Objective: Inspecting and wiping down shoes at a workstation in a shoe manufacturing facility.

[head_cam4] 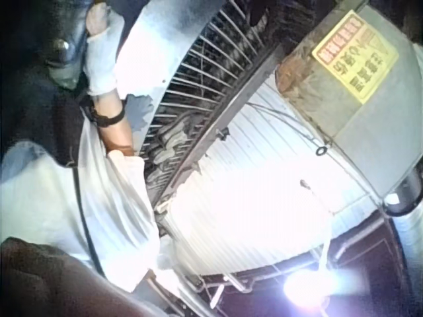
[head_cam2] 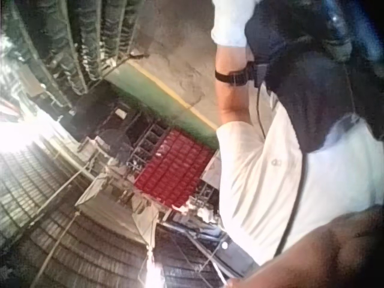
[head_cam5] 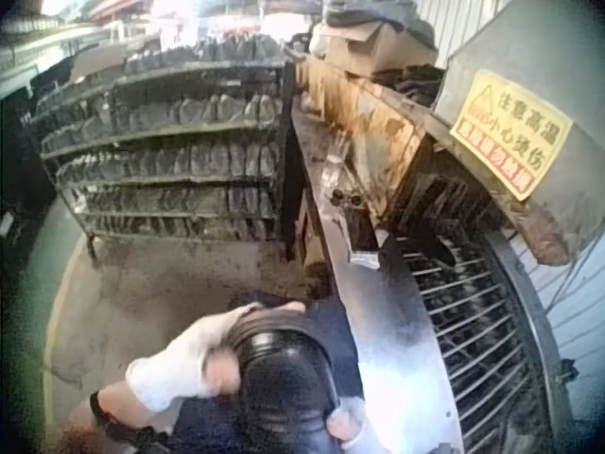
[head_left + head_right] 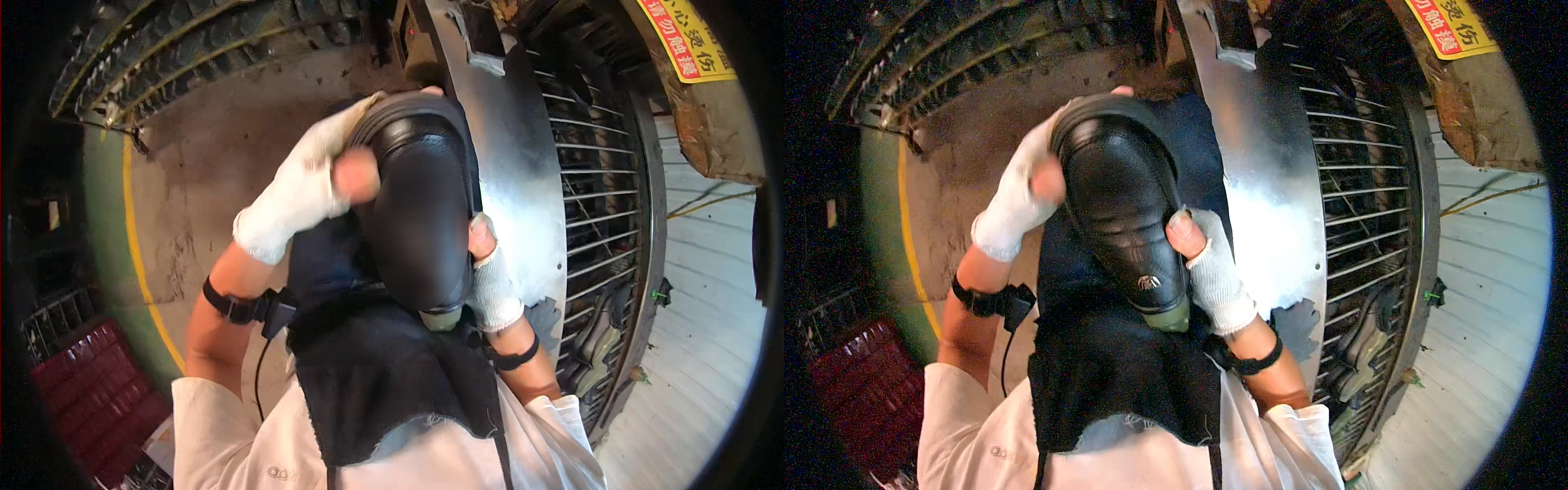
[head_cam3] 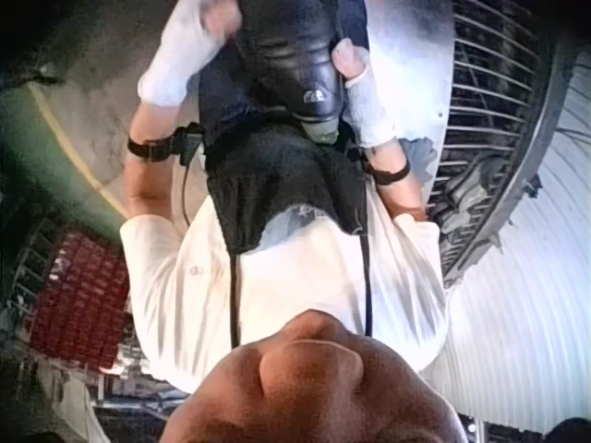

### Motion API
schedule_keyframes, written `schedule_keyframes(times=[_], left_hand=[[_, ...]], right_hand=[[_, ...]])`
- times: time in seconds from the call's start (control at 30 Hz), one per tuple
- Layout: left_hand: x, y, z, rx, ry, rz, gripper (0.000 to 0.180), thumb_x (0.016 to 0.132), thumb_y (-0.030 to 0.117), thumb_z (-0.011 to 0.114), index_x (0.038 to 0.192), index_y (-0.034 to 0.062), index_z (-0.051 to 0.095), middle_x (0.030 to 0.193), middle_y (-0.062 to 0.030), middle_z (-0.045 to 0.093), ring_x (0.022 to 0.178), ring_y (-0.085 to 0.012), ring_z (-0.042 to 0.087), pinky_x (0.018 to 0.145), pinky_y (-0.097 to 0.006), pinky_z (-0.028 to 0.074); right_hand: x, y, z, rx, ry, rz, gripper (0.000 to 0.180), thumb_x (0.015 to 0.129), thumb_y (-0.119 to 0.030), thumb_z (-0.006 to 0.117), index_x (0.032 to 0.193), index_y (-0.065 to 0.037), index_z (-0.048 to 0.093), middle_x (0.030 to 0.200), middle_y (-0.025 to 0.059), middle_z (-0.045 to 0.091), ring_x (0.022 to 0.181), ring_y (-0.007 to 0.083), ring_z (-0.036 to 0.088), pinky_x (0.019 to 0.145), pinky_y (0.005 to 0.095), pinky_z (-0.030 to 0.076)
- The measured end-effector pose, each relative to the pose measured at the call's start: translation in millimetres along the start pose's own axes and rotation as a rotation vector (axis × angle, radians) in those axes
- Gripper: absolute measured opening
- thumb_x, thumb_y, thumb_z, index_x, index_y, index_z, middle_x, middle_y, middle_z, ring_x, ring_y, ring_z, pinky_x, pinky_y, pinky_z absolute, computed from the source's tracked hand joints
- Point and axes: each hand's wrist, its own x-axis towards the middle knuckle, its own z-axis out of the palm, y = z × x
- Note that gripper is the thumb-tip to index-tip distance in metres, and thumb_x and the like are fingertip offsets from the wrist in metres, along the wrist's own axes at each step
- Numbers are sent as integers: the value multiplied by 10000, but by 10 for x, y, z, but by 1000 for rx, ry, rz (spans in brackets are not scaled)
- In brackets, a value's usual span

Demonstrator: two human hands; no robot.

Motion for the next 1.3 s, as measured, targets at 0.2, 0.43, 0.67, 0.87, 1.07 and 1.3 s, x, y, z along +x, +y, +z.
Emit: schedule_keyframes(times=[0.2,0.43,0.67,0.87,1.07,1.3], left_hand=[[-201,-6,-147,152,161,85,1317,601,453,1047,1630,9,356,1527,-80,555,1389,-198,547,1196,-368,415],[-438,-363,-418,-164,247,67,1523,463,608,1028,1661,45,276,1542,-74,524,1369,-220,564,1159,-388,481],[-669,-1070,-966,-400,184,-226,1424,544,600,1011,1657,94,282,1528,-226,548,1374,-354,579,1173,-512,479],[-410,-829,-504,-309,334,-138,1228,548,593,1013,1470,-45,513,1340,-223,682,1180,-319,710,1035,-468,599],[155,-97,156,-9,14,5,1130,668,485,987,1515,-43,457,1377,-126,629,1258,-225,634,1126,-371,486],[247,59,458,458,-105,-65,998,793,439,886,1539,-31,418,1308,-169,673,1244,-247,654,1080,-365,491]], right_hand=[[56,-79,278,-370,129,-107,510,969,-523,770,822,-43,679,760,-2,660,686,56,543,620,259,443],[81,-96,135,-891,211,-342,312,902,-286,861,806,-24,723,629,9,588,615,115,586,571,308,448],[156,-5,58,-835,-158,-685,492,967,-126,627,1440,-6,562,831,156,631,759,394,672,764,407,552],[-120,-231,-64,-1039,-140,-487,539,982,-105,558,1509,5,520,860,185,683,729,359,702,716,411,563],[335,-935,11,-587,148,-826,1069,894,-402,844,1693,-58,223,1578,144,509,1458,235,487,1162,420,420],[254,-1237,26,-891,-206,-699,397,834,-157,773,1216,-49,768,1273,175,723,1269,310,652,1110,424,483]])
